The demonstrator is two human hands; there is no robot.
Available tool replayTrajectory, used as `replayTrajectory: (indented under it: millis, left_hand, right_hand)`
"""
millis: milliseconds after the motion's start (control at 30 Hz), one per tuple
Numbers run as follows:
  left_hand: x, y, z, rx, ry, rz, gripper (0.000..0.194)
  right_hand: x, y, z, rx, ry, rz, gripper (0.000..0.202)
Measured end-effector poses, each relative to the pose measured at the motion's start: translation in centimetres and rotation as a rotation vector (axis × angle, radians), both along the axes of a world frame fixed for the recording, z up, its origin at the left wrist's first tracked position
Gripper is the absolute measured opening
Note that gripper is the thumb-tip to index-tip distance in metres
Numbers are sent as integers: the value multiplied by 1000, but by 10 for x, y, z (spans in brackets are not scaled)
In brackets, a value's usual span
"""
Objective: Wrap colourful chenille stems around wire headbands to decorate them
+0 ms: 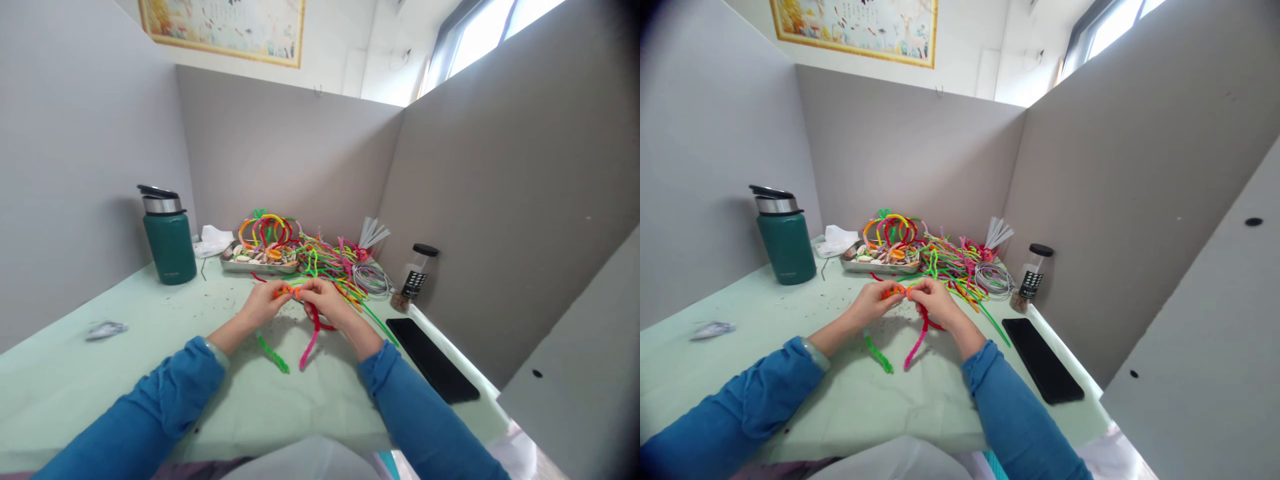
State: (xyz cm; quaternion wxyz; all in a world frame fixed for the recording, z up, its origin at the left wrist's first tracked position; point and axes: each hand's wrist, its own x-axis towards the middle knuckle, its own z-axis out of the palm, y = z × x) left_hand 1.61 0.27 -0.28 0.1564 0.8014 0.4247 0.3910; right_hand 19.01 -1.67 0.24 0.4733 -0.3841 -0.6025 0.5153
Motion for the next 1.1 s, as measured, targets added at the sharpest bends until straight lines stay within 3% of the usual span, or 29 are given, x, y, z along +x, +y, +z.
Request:
replayTrajectory:
  millis: [233,367,600,1100]
  left_hand:
    - [3,0,-2,-335,-247,-87,40]
    - [4,-2,-1,-433,-361,-114,41]
    - [6,-6,3,-399,-330,-98,36]
    - [7,-13,7,-399,-193,-205,36]
  right_hand:
    - [3,2,-4,48,-27,10,24]
    - [4,1,-3,60,-39,33,25]
    - [2,-1,-3,89,-111,35,27]
    - [-4,6,-10,176,-297,-147,12]
